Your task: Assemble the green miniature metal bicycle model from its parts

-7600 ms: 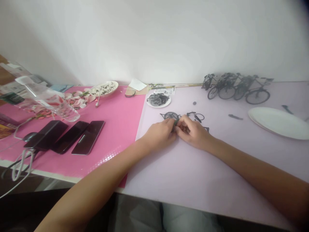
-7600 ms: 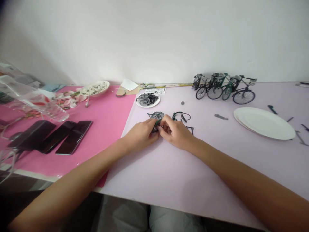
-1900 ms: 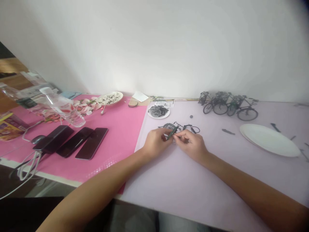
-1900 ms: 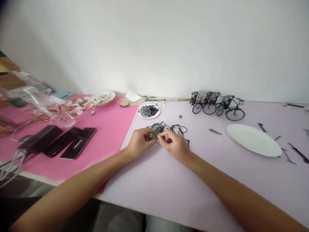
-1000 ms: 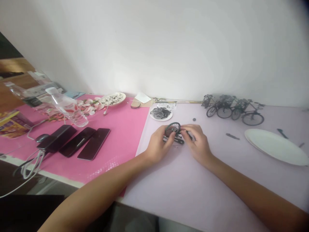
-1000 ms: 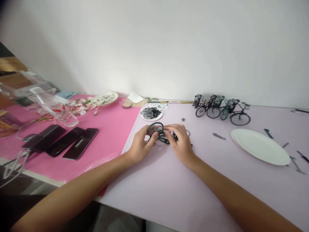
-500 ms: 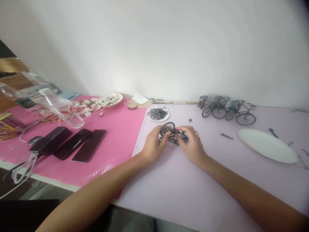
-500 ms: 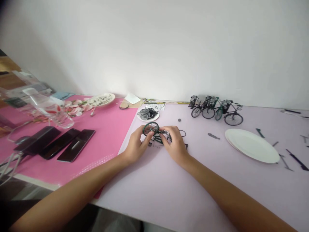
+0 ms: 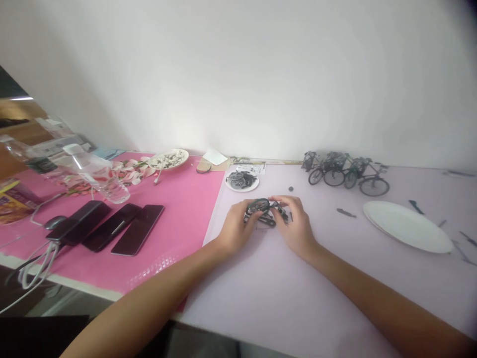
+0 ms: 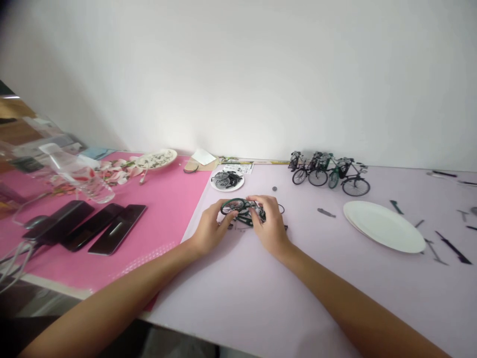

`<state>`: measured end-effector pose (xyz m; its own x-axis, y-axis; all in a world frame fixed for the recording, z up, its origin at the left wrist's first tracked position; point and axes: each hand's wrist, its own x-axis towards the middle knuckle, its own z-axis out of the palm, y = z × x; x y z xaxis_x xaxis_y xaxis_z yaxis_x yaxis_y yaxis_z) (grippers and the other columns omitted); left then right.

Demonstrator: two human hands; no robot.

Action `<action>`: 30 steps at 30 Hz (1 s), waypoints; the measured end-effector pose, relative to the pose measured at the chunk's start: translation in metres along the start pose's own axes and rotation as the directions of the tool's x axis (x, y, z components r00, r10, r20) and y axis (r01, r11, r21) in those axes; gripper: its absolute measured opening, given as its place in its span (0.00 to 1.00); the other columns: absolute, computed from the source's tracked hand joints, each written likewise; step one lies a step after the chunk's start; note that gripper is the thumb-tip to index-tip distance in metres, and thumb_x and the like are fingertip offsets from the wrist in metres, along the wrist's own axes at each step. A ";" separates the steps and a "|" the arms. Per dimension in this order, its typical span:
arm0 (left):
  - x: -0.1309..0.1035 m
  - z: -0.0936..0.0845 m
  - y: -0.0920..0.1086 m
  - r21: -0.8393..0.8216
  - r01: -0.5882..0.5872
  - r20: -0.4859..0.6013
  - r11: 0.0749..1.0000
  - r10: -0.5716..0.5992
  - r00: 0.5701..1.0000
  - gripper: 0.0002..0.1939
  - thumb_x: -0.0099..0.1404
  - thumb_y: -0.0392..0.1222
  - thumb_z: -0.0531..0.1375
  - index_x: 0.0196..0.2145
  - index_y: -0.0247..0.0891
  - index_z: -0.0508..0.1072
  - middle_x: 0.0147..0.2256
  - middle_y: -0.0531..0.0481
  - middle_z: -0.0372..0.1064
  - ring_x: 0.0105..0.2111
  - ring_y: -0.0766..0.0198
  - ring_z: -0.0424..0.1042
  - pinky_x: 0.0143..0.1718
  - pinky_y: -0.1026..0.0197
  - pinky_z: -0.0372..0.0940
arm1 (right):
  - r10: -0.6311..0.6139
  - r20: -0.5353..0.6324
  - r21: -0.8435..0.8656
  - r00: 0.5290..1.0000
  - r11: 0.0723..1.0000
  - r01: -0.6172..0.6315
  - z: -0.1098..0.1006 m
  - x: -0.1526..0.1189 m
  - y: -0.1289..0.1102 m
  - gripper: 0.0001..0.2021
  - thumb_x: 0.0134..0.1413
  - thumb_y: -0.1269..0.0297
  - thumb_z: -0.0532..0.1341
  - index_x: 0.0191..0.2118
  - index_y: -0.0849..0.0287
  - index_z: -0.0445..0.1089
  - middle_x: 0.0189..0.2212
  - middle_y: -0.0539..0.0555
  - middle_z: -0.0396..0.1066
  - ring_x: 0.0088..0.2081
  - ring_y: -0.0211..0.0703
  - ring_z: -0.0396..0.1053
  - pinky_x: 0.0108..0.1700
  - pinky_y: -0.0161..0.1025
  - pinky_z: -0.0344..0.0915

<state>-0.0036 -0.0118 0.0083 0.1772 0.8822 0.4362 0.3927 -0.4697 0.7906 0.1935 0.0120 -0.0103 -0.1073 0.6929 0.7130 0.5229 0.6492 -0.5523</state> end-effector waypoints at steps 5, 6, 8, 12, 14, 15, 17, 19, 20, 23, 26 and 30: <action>0.000 -0.001 -0.002 0.006 0.007 -0.079 1.000 -0.007 0.997 0.13 0.74 0.45 0.59 0.53 0.41 0.73 0.50 0.43 0.78 0.50 0.53 0.77 0.50 0.53 0.72 | 0.046 0.006 0.013 0.999 0.999 -0.046 0.002 0.000 0.000 0.30 0.59 0.61 0.69 0.64 0.49 0.62 0.60 0.61 0.69 0.59 0.58 0.68 0.57 0.57 0.70; 0.000 -0.001 -0.002 -0.009 0.008 -0.097 1.000 -0.009 0.995 0.13 0.74 0.45 0.59 0.53 0.41 0.73 0.50 0.43 0.78 0.50 0.54 0.77 0.52 0.52 0.71 | 0.072 0.010 0.042 0.997 0.996 -0.072 0.003 0.000 0.001 0.32 0.58 0.60 0.70 0.65 0.50 0.60 0.61 0.62 0.68 0.59 0.57 0.69 0.57 0.57 0.70; 0.001 -0.002 -0.003 -0.064 0.002 -0.138 0.998 -0.011 0.990 0.13 0.74 0.45 0.59 0.53 0.40 0.72 0.50 0.43 0.78 0.50 0.55 0.77 0.54 0.53 0.71 | 0.109 0.019 0.086 0.994 0.990 -0.111 0.005 -0.001 0.002 0.35 0.58 0.60 0.71 0.66 0.50 0.57 0.62 0.62 0.68 0.59 0.56 0.69 0.57 0.57 0.70; 0.004 -0.002 -0.002 -0.196 0.005 -0.220 0.981 -0.049 0.974 0.15 0.74 0.48 0.60 0.53 0.39 0.72 0.50 0.43 0.78 0.50 0.57 0.77 0.55 0.54 0.71 | 0.100 0.049 0.074 0.994 0.992 -0.104 0.007 -0.003 0.004 0.35 0.61 0.59 0.68 0.69 0.51 0.54 0.62 0.64 0.69 0.62 0.57 0.68 0.61 0.57 0.66; 0.005 -0.001 0.000 -0.255 0.010 -0.226 0.967 -0.070 0.972 0.15 0.74 0.50 0.60 0.52 0.39 0.72 0.49 0.42 0.77 0.51 0.57 0.77 0.55 0.54 0.72 | 0.119 0.083 0.078 0.989 0.989 -0.125 0.006 -0.003 0.003 0.34 0.63 0.58 0.67 0.69 0.52 0.53 0.58 0.64 0.72 0.61 0.56 0.69 0.63 0.58 0.64; 0.006 -0.001 0.000 -0.282 0.010 -0.223 0.959 -0.076 0.972 0.16 0.74 0.51 0.59 0.52 0.39 0.71 0.50 0.42 0.77 0.51 0.57 0.77 0.55 0.53 0.72 | 0.135 0.100 0.090 0.986 0.985 -0.144 0.005 -0.003 0.003 0.33 0.64 0.58 0.66 0.69 0.52 0.53 0.56 0.63 0.74 0.60 0.55 0.70 0.63 0.58 0.64; 0.008 0.000 0.000 -0.330 0.014 -0.210 0.944 -0.088 0.974 0.17 0.74 0.52 0.59 0.51 0.38 0.71 0.50 0.42 0.77 0.50 0.57 0.78 0.56 0.53 0.72 | 0.159 0.122 0.113 0.980 0.979 -0.173 0.004 -0.003 0.002 0.30 0.66 0.58 0.65 0.68 0.52 0.55 0.51 0.60 0.77 0.56 0.53 0.73 0.61 0.56 0.65; 0.011 0.000 -0.001 -0.379 0.025 -0.195 0.925 -0.106 0.975 0.18 0.73 0.54 0.59 0.50 0.37 0.72 0.50 0.41 0.77 0.51 0.56 0.78 0.57 0.52 0.72 | 0.157 0.100 0.107 0.983 0.980 -0.168 0.002 -0.003 0.003 0.26 0.66 0.59 0.64 0.65 0.52 0.59 0.47 0.58 0.78 0.52 0.51 0.75 0.58 0.53 0.68; 0.012 0.000 -0.003 -0.409 0.038 -0.179 0.912 -0.120 0.977 0.18 0.73 0.54 0.60 0.50 0.36 0.72 0.50 0.41 0.77 0.51 0.56 0.78 0.58 0.51 0.71 | 0.147 0.083 0.094 0.986 0.984 -0.154 0.002 -0.003 0.004 0.23 0.66 0.59 0.64 0.63 0.52 0.62 0.46 0.58 0.78 0.49 0.50 0.75 0.55 0.51 0.70; 0.014 -0.001 -0.010 -0.514 0.114 -0.081 0.850 -0.181 0.980 0.22 0.68 0.54 0.65 0.52 0.35 0.71 0.49 0.40 0.78 0.49 0.54 0.79 0.56 0.50 0.72 | 0.112 0.058 0.080 0.992 0.990 -0.116 0.000 -0.002 0.005 0.10 0.66 0.60 0.64 0.50 0.53 0.73 0.42 0.56 0.77 0.40 0.46 0.74 0.47 0.46 0.72; 0.015 -0.004 -0.015 -0.584 0.208 0.044 0.785 -0.225 0.973 0.25 0.64 0.54 0.69 0.52 0.34 0.74 0.47 0.39 0.80 0.49 0.51 0.80 0.53 0.50 0.73 | 0.109 0.046 0.130 0.993 0.985 -0.114 -0.001 -0.002 0.004 0.06 0.66 0.60 0.64 0.44 0.54 0.76 0.39 0.54 0.78 0.38 0.45 0.75 0.44 0.43 0.73; 0.014 -0.007 -0.015 -0.558 0.264 0.126 0.787 -0.234 0.964 0.22 0.64 0.53 0.69 0.47 0.33 0.82 0.50 0.37 0.80 0.52 0.47 0.78 0.57 0.48 0.70 | 0.177 0.036 0.204 0.983 0.962 -0.181 -0.001 -0.004 0.003 0.08 0.63 0.58 0.67 0.44 0.54 0.77 0.36 0.53 0.80 0.35 0.45 0.77 0.43 0.43 0.74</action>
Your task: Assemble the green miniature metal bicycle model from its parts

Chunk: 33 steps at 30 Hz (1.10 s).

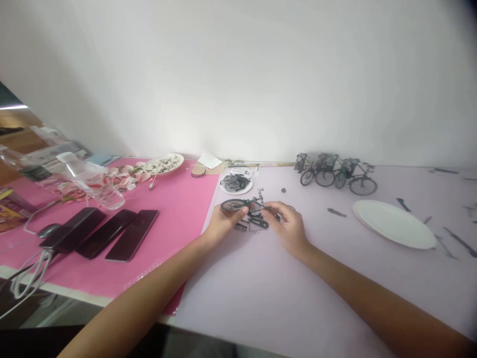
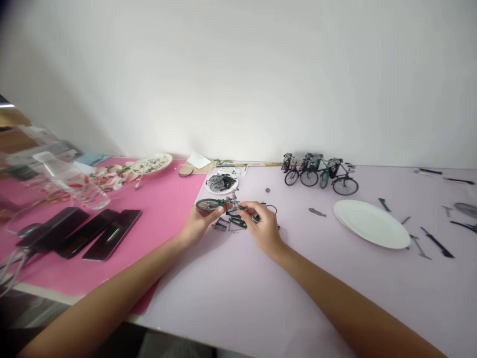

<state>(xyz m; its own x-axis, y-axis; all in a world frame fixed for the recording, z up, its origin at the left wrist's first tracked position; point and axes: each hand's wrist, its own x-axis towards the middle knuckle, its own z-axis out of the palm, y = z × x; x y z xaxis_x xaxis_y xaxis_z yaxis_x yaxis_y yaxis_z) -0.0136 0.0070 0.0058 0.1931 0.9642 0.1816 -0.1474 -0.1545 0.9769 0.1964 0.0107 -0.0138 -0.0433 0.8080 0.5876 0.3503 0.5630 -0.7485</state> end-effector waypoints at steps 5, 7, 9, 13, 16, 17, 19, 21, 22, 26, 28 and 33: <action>-0.002 0.001 -0.001 0.010 -0.012 -0.008 1.000 0.012 1.000 0.20 0.64 0.53 0.69 0.45 0.34 0.83 0.47 0.38 0.81 0.49 0.47 0.79 0.56 0.47 0.71 | 0.064 0.052 0.050 0.997 0.997 -0.067 0.000 -0.001 -0.001 0.12 0.61 0.55 0.68 0.45 0.55 0.76 0.36 0.53 0.81 0.35 0.46 0.78 0.43 0.43 0.74; -0.001 0.000 -0.004 -0.014 -0.005 -0.037 1.000 0.005 0.999 0.19 0.64 0.53 0.70 0.44 0.34 0.82 0.45 0.39 0.82 0.47 0.47 0.80 0.54 0.46 0.72 | 0.056 0.078 0.040 0.995 0.997 -0.059 -0.002 0.002 -0.004 0.12 0.63 0.54 0.67 0.47 0.54 0.75 0.40 0.55 0.80 0.39 0.46 0.78 0.45 0.43 0.73; 0.001 0.000 -0.005 -0.081 0.004 -0.076 0.997 -0.010 0.997 0.19 0.63 0.52 0.70 0.44 0.34 0.81 0.43 0.40 0.82 0.46 0.47 0.81 0.54 0.45 0.72 | 0.056 0.059 0.032 0.997 0.998 -0.057 -0.006 0.009 -0.008 0.12 0.65 0.54 0.64 0.47 0.54 0.72 0.43 0.55 0.79 0.42 0.46 0.76 0.47 0.43 0.71; 0.005 -0.002 -0.004 -0.191 0.012 -0.141 0.982 -0.039 0.989 0.19 0.61 0.50 0.72 0.43 0.33 0.79 0.43 0.41 0.81 0.46 0.49 0.81 0.56 0.44 0.71 | 0.107 -0.091 0.062 0.990 0.993 -0.101 -0.019 0.028 -0.012 0.12 0.64 0.52 0.65 0.42 0.54 0.68 0.38 0.53 0.76 0.41 0.45 0.75 0.45 0.41 0.69; 0.007 -0.005 -0.005 -0.225 0.037 -0.156 0.974 -0.073 0.985 0.21 0.60 0.51 0.73 0.44 0.32 0.79 0.42 0.40 0.81 0.46 0.49 0.81 0.57 0.44 0.70 | 0.124 -0.026 0.048 0.992 0.991 -0.122 -0.031 0.041 -0.010 0.12 0.66 0.51 0.62 0.39 0.55 0.68 0.28 0.49 0.74 0.34 0.43 0.74 0.44 0.40 0.67; 0.008 -0.006 -0.006 -0.232 0.042 -0.154 0.972 -0.080 0.985 0.21 0.60 0.51 0.73 0.44 0.32 0.79 0.42 0.40 0.81 0.46 0.49 0.81 0.58 0.44 0.70 | 0.123 -0.003 0.024 0.992 0.992 -0.123 -0.035 0.044 -0.008 0.12 0.67 0.51 0.61 0.37 0.55 0.68 0.27 0.49 0.74 0.33 0.43 0.73 0.43 0.40 0.67; 0.008 -0.008 -0.008 -0.243 0.051 -0.146 0.969 -0.089 0.985 0.22 0.60 0.51 0.73 0.45 0.32 0.79 0.43 0.40 0.81 0.47 0.50 0.81 0.58 0.44 0.69 | 0.125 0.066 -0.051 0.990 0.991 -0.121 -0.043 0.050 -0.005 0.15 0.70 0.51 0.56 0.35 0.55 0.69 0.24 0.49 0.73 0.30 0.42 0.71 0.41 0.40 0.66; 0.009 -0.009 -0.011 -0.255 0.061 -0.148 0.965 -0.102 0.984 0.23 0.60 0.52 0.73 0.46 0.33 0.80 0.43 0.40 0.81 0.47 0.51 0.80 0.58 0.45 0.69 | 0.153 0.214 -0.199 0.965 0.974 -0.110 -0.050 0.055 -0.001 0.18 0.72 0.53 0.52 0.35 0.55 0.71 0.24 0.50 0.73 0.29 0.42 0.71 0.39 0.40 0.64; 0.010 -0.009 -0.012 -0.263 0.067 -0.153 0.962 -0.110 0.982 0.23 0.60 0.53 0.73 0.46 0.33 0.80 0.43 0.40 0.81 0.47 0.51 0.80 0.57 0.46 0.70 | 0.183 0.316 -0.302 0.931 0.949 -0.084 -0.054 0.057 0.001 0.16 0.71 0.54 0.53 0.36 0.55 0.73 0.26 0.50 0.75 0.31 0.43 0.71 0.38 0.39 0.63; 0.010 -0.009 -0.014 -0.281 0.077 -0.164 0.957 -0.127 0.978 0.24 0.59 0.53 0.73 0.46 0.33 0.80 0.42 0.40 0.81 0.46 0.52 0.81 0.56 0.48 0.70 | 0.340 0.493 -0.579 0.801 0.815 0.011 -0.065 0.060 0.006 0.08 0.65 0.57 0.59 0.41 0.51 0.74 0.37 0.50 0.80 0.35 0.44 0.74 0.35 0.39 0.60; 0.011 -0.009 -0.015 -0.281 0.094 -0.166 0.955 -0.145 0.975 0.23 0.59 0.53 0.73 0.45 0.34 0.80 0.42 0.40 0.81 0.46 0.53 0.81 0.56 0.50 0.71 | 0.415 0.483 -0.622 0.771 0.783 -0.031 -0.066 0.059 0.006 0.09 0.64 0.55 0.61 0.45 0.51 0.71 0.36 0.50 0.80 0.33 0.44 0.74 0.33 0.38 0.60; 0.011 -0.009 -0.020 -0.280 0.185 -0.150 0.942 -0.233 0.961 0.22 0.60 0.56 0.72 0.42 0.34 0.80 0.43 0.39 0.82 0.47 0.51 0.81 0.50 0.53 0.73 | 0.467 0.455 -0.638 0.758 0.765 -0.089 -0.060 0.055 0.002 0.14 0.61 0.54 0.63 0.49 0.51 0.65 0.34 0.48 0.79 0.34 0.44 0.75 0.31 0.37 0.59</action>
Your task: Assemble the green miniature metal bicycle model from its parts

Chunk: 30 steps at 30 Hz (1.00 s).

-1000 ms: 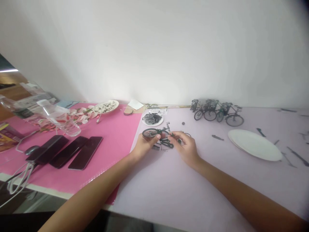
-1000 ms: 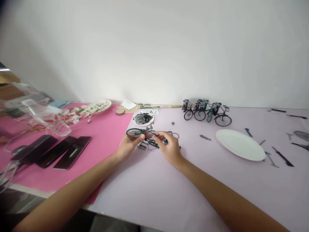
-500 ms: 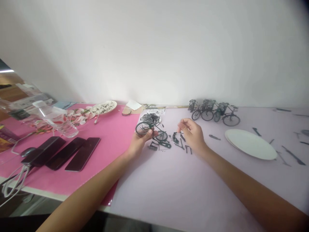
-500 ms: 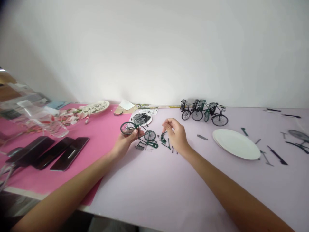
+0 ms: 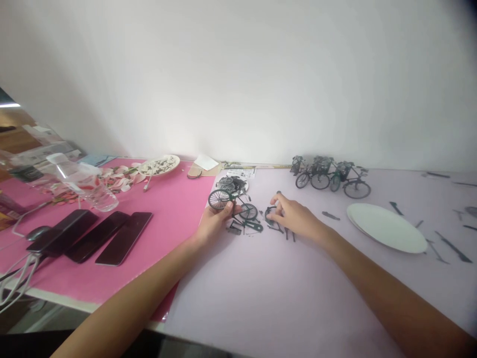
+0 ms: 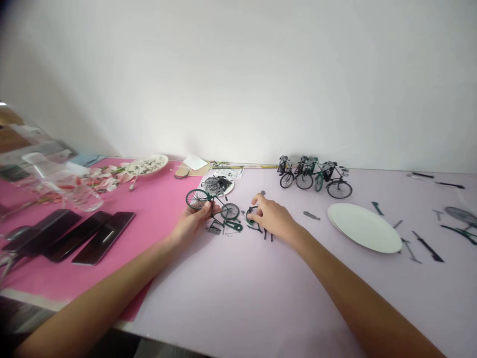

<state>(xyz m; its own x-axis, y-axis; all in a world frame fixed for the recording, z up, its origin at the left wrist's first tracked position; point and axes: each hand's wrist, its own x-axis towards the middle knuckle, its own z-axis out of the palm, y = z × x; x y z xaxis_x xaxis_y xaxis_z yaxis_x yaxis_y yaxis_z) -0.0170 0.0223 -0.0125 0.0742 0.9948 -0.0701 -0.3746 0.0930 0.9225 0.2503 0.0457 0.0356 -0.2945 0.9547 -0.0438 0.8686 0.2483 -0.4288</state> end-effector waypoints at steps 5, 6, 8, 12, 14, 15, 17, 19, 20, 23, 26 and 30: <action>-0.002 0.002 -0.002 -0.054 0.016 0.014 0.998 -0.015 1.000 0.20 0.60 0.53 0.73 0.40 0.34 0.79 0.43 0.40 0.82 0.48 0.53 0.80 0.52 0.55 0.73 | -0.001 0.015 -0.027 1.000 1.000 0.001 0.002 -0.003 -0.008 0.14 0.63 0.59 0.61 0.53 0.49 0.65 0.36 0.47 0.80 0.36 0.44 0.75 0.33 0.37 0.59; -0.002 0.002 -0.002 -0.060 0.017 0.019 0.998 -0.016 1.000 0.20 0.60 0.53 0.73 0.40 0.33 0.79 0.43 0.40 0.82 0.48 0.53 0.80 0.53 0.55 0.72 | 0.001 0.011 -0.042 1.000 0.999 -0.001 0.002 -0.003 -0.009 0.14 0.63 0.59 0.61 0.53 0.49 0.65 0.37 0.47 0.80 0.36 0.44 0.75 0.32 0.37 0.58; -0.002 0.003 -0.002 -0.063 0.019 0.023 0.998 -0.018 1.000 0.19 0.61 0.52 0.72 0.40 0.33 0.79 0.43 0.39 0.82 0.48 0.53 0.81 0.53 0.54 0.73 | 0.000 -0.007 -0.078 1.000 0.997 0.000 0.002 -0.005 -0.011 0.12 0.63 0.60 0.61 0.51 0.49 0.67 0.38 0.48 0.80 0.37 0.44 0.75 0.32 0.37 0.57; -0.003 0.004 -0.001 -0.074 0.034 0.016 0.997 -0.033 0.999 0.19 0.61 0.52 0.73 0.39 0.33 0.79 0.43 0.39 0.82 0.48 0.53 0.81 0.54 0.53 0.72 | 0.008 -0.031 -0.122 1.000 0.992 -0.011 0.002 -0.007 -0.013 0.07 0.62 0.59 0.63 0.45 0.49 0.72 0.41 0.49 0.81 0.39 0.45 0.75 0.33 0.37 0.56; -0.004 0.005 0.000 -0.078 0.039 0.011 0.996 -0.038 0.999 0.19 0.60 0.52 0.73 0.39 0.33 0.79 0.42 0.39 0.82 0.48 0.52 0.81 0.53 0.53 0.73 | 0.049 -0.036 -0.117 0.998 0.992 -0.052 0.003 -0.006 -0.011 0.07 0.61 0.61 0.63 0.45 0.49 0.73 0.41 0.50 0.81 0.39 0.46 0.75 0.33 0.38 0.56; -0.004 0.005 0.000 -0.079 0.040 0.009 0.996 -0.039 0.999 0.19 0.60 0.52 0.73 0.39 0.33 0.79 0.42 0.39 0.82 0.48 0.51 0.81 0.53 0.53 0.73 | 0.073 -0.039 -0.107 0.997 0.991 -0.076 0.003 -0.005 -0.009 0.08 0.60 0.62 0.64 0.45 0.49 0.73 0.41 0.50 0.81 0.39 0.47 0.75 0.33 0.38 0.56; -0.004 0.005 0.000 -0.073 0.038 0.004 0.997 -0.037 0.999 0.19 0.60 0.52 0.73 0.39 0.33 0.79 0.42 0.39 0.82 0.48 0.51 0.81 0.52 0.53 0.73 | 0.110 -0.037 -0.083 0.993 0.990 -0.113 0.005 -0.004 -0.006 0.08 0.59 0.62 0.64 0.45 0.49 0.74 0.42 0.51 0.81 0.39 0.47 0.76 0.32 0.38 0.56; -0.003 0.005 0.000 -0.067 0.029 0.005 0.997 -0.029 1.000 0.19 0.60 0.52 0.73 0.39 0.33 0.79 0.41 0.39 0.82 0.48 0.52 0.81 0.52 0.54 0.73 | 0.126 -0.035 -0.065 0.991 0.990 -0.128 0.008 -0.003 -0.002 0.09 0.58 0.63 0.63 0.45 0.50 0.74 0.42 0.51 0.81 0.38 0.46 0.76 0.32 0.38 0.56; -0.003 0.005 -0.001 -0.066 0.024 0.006 0.998 -0.024 1.000 0.19 0.60 0.52 0.73 0.39 0.33 0.79 0.41 0.39 0.82 0.48 0.52 0.81 0.52 0.54 0.73 | 0.128 -0.033 -0.059 0.991 0.990 -0.130 0.008 -0.003 -0.001 0.09 0.58 0.63 0.63 0.45 0.50 0.74 0.42 0.51 0.80 0.37 0.45 0.75 0.32 0.38 0.56; -0.002 0.004 -0.003 -0.067 0.021 -0.002 0.998 -0.021 1.000 0.20 0.59 0.52 0.73 0.39 0.33 0.79 0.41 0.40 0.82 0.46 0.53 0.81 0.51 0.55 0.74 | 0.124 -0.024 -0.041 0.992 0.991 -0.125 0.008 -0.004 -0.001 0.10 0.58 0.66 0.61 0.45 0.51 0.73 0.40 0.51 0.80 0.32 0.42 0.74 0.31 0.38 0.56; -0.002 0.003 -0.004 -0.066 0.024 -0.013 0.998 -0.025 1.000 0.20 0.59 0.53 0.73 0.39 0.33 0.79 0.41 0.40 0.82 0.46 0.54 0.81 0.51 0.55 0.74 | 0.127 -0.003 -0.046 0.992 0.991 -0.127 0.002 -0.006 -0.005 0.09 0.59 0.67 0.59 0.44 0.51 0.72 0.38 0.50 0.80 0.29 0.40 0.73 0.31 0.38 0.56; -0.003 0.002 -0.004 -0.058 0.036 0.008 0.998 -0.035 0.999 0.19 0.60 0.52 0.73 0.39 0.33 0.79 0.41 0.40 0.82 0.47 0.54 0.81 0.54 0.54 0.72 | 0.118 0.018 -0.049 0.993 0.992 -0.117 -0.007 -0.008 -0.008 0.06 0.56 0.63 0.64 0.41 0.51 0.72 0.38 0.50 0.80 0.32 0.43 0.74 0.31 0.37 0.57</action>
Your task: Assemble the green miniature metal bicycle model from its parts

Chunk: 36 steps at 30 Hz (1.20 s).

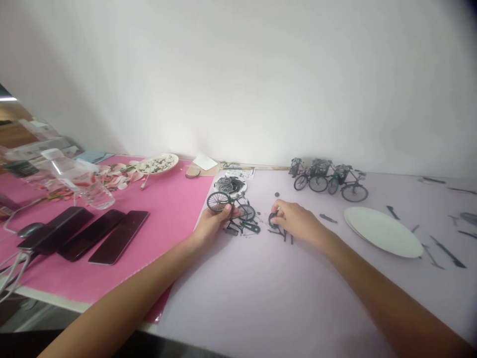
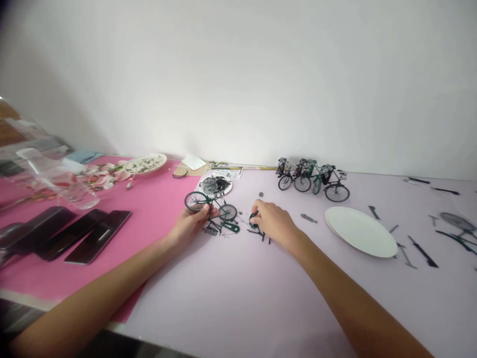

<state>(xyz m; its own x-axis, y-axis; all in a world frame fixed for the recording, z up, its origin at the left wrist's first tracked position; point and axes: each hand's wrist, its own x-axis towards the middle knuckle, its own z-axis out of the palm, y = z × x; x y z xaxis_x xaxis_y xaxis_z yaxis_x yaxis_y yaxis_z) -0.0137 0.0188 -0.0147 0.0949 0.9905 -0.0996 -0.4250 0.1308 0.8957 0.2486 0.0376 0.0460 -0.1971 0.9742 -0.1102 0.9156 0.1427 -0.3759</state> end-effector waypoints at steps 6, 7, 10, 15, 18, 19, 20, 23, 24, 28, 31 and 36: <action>-0.001 0.002 0.002 -0.002 0.003 -0.007 1.000 -0.003 1.000 0.19 0.59 0.51 0.74 0.38 0.32 0.80 0.41 0.39 0.82 0.47 0.53 0.81 0.55 0.53 0.71 | -0.027 0.037 0.051 0.999 0.998 0.025 0.003 0.001 0.005 0.08 0.55 0.64 0.65 0.41 0.51 0.70 0.37 0.50 0.80 0.32 0.42 0.75 0.30 0.36 0.58; -0.001 0.002 0.002 -0.004 0.006 -0.007 1.000 -0.006 1.000 0.19 0.59 0.51 0.74 0.38 0.32 0.80 0.41 0.39 0.82 0.47 0.53 0.81 0.55 0.53 0.71 | -0.025 0.034 0.055 0.999 0.998 0.023 0.005 0.001 0.006 0.09 0.55 0.65 0.65 0.43 0.51 0.70 0.37 0.50 0.80 0.32 0.42 0.75 0.29 0.36 0.58; -0.001 0.003 0.003 -0.010 0.010 -0.011 1.000 -0.010 1.000 0.19 0.59 0.50 0.74 0.38 0.32 0.79 0.40 0.39 0.81 0.46 0.53 0.81 0.54 0.54 0.72 | -0.022 0.038 0.067 0.999 0.998 0.019 0.008 0.002 0.010 0.11 0.55 0.67 0.64 0.45 0.51 0.68 0.37 0.50 0.80 0.30 0.42 0.74 0.28 0.36 0.58; -0.001 0.002 0.002 0.000 0.008 -0.018 1.000 -0.008 1.000 0.19 0.59 0.51 0.74 0.38 0.32 0.79 0.41 0.39 0.81 0.45 0.54 0.81 0.53 0.53 0.72 | -0.051 -0.075 0.041 0.996 0.998 0.055 0.007 0.003 0.012 0.14 0.59 0.67 0.61 0.51 0.53 0.70 0.40 0.56 0.80 0.36 0.47 0.76 0.31 0.38 0.62; -0.001 0.001 0.001 0.016 0.012 0.001 1.000 -0.012 1.000 0.19 0.60 0.52 0.73 0.38 0.32 0.79 0.41 0.39 0.81 0.46 0.54 0.81 0.53 0.53 0.72 | -0.109 -0.169 0.074 0.980 0.990 0.123 0.007 0.002 0.003 0.14 0.63 0.68 0.57 0.52 0.55 0.73 0.47 0.59 0.78 0.46 0.50 0.76 0.41 0.41 0.66; -0.001 0.001 0.001 0.016 0.012 0.003 1.000 -0.012 1.000 0.20 0.59 0.52 0.73 0.38 0.32 0.79 0.41 0.39 0.81 0.46 0.54 0.81 0.53 0.54 0.72 | -0.135 -0.172 0.109 0.976 0.982 0.155 0.009 0.002 -0.002 0.12 0.65 0.67 0.57 0.48 0.55 0.76 0.48 0.59 0.77 0.47 0.50 0.75 0.44 0.42 0.67; -0.001 0.001 0.001 0.010 0.011 0.000 1.000 -0.011 1.000 0.20 0.59 0.52 0.73 0.38 0.32 0.79 0.40 0.40 0.81 0.45 0.54 0.81 0.52 0.54 0.73 | -0.159 -0.168 0.158 0.973 0.970 0.186 0.010 0.001 -0.007 0.12 0.66 0.66 0.56 0.44 0.55 0.77 0.47 0.58 0.78 0.46 0.50 0.75 0.45 0.43 0.68; 0.000 0.002 0.001 -0.012 0.010 -0.010 1.000 -0.010 1.000 0.20 0.58 0.52 0.74 0.37 0.32 0.79 0.39 0.41 0.81 0.44 0.55 0.81 0.49 0.56 0.73 | -0.188 -0.218 0.342 0.958 0.904 0.256 0.019 -0.003 -0.021 0.11 0.66 0.61 0.58 0.40 0.55 0.78 0.41 0.57 0.79 0.42 0.48 0.77 0.42 0.43 0.71; 0.000 0.002 0.001 -0.017 0.010 -0.010 1.000 -0.010 1.000 0.20 0.59 0.52 0.74 0.37 0.32 0.79 0.39 0.41 0.81 0.44 0.55 0.81 0.48 0.57 0.73 | -0.176 -0.228 0.420 0.957 0.869 0.260 0.023 -0.004 -0.025 0.10 0.65 0.59 0.60 0.41 0.55 0.78 0.41 0.56 0.79 0.41 0.48 0.77 0.38 0.41 0.72; -0.001 0.002 0.001 -0.035 -0.002 -0.010 0.999 0.002 1.000 0.19 0.60 0.53 0.73 0.38 0.34 0.78 0.38 0.43 0.80 0.41 0.56 0.80 0.45 0.57 0.73 | -0.057 -0.205 0.718 0.977 0.670 0.189 0.037 -0.011 -0.035 0.16 0.60 0.50 0.65 0.44 0.56 0.78 0.37 0.57 0.80 0.28 0.45 0.75 0.21 0.37 0.67; -0.001 0.002 0.000 -0.049 -0.016 -0.013 0.999 0.015 1.000 0.19 0.61 0.53 0.72 0.40 0.35 0.77 0.36 0.47 0.79 0.38 0.60 0.79 0.42 0.59 0.72 | -0.019 -0.227 0.810 0.974 0.552 0.199 0.045 -0.015 -0.041 0.18 0.55 0.48 0.70 0.41 0.57 0.78 0.33 0.55 0.79 0.22 0.40 0.70 0.21 0.37 0.67; -0.002 0.003 0.002 -0.057 -0.039 -0.027 0.998 0.037 0.999 0.19 0.61 0.52 0.72 0.40 0.35 0.77 0.32 0.49 0.76 0.35 0.64 0.77 0.41 0.62 0.70 | 0.049 -0.174 0.932 0.984 0.330 0.149 0.059 -0.018 -0.047 0.20 0.50 0.48 0.73 0.43 0.58 0.79 0.31 0.54 0.78 0.32 0.44 0.75 0.29 0.38 0.72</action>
<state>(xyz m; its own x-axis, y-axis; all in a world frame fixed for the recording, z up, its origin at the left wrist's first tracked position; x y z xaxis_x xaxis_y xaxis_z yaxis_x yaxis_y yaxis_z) -0.0119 0.0165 -0.0109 0.0546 0.9955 -0.0781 -0.4789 0.0947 0.8728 0.1884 0.0034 0.0116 -0.0879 0.9956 0.0334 -0.0542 0.0287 -0.9981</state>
